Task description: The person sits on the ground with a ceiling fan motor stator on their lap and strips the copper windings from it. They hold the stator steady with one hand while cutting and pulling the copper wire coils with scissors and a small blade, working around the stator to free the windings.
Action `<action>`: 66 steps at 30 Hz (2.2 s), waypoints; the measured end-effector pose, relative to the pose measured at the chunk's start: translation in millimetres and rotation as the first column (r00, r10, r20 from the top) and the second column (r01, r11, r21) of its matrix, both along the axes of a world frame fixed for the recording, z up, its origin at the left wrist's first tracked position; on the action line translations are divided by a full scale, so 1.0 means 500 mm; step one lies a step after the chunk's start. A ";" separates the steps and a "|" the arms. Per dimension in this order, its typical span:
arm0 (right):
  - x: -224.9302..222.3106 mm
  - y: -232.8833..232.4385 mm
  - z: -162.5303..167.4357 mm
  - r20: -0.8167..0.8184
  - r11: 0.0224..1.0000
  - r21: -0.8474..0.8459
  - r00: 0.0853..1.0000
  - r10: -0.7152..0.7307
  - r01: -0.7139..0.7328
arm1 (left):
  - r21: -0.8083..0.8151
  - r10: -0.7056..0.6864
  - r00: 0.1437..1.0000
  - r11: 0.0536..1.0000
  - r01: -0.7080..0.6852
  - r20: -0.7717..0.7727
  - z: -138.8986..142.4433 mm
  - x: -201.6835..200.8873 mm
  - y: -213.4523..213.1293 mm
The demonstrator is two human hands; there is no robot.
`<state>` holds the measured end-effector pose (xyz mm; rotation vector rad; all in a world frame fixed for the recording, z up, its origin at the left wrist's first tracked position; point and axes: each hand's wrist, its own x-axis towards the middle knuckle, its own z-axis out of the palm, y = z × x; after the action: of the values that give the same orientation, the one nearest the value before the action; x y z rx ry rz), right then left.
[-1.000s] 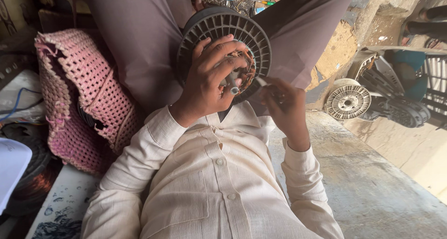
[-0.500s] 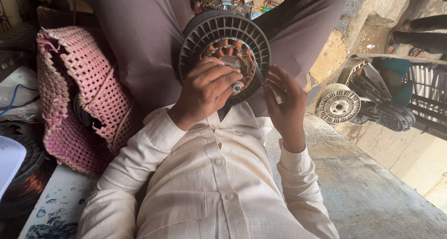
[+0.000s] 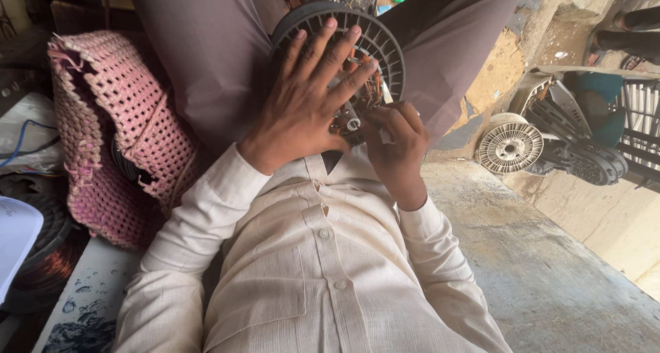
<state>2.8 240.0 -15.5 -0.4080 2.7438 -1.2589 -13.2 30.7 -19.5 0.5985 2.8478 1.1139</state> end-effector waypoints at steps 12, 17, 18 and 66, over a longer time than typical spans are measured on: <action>0.035 0.016 -0.048 0.025 0.978 -0.205 0.999 -0.023 0.027 | 0.018 0.053 0.999 0.998 -0.053 -0.010 -0.035 0.012 0.012; 0.045 0.007 -0.051 0.059 0.970 -0.231 0.996 -0.069 0.081 | 0.001 0.056 0.998 0.998 -0.056 -0.007 -0.049 0.016 0.017; 0.046 0.007 -0.051 0.067 0.970 -0.227 0.995 -0.069 0.083 | -0.015 0.053 0.999 0.998 -0.053 -0.014 -0.052 0.016 0.017; 0.001 0.106 -0.026 0.142 0.996 0.089 0.990 -0.011 -0.002 | 0.016 0.175 0.956 0.984 -0.176 -0.235 -0.054 0.093 0.081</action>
<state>3.3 293.0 -28.3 -0.2915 2.6689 -1.1157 33.4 71.4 -46.4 0.5174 3.1609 1.1284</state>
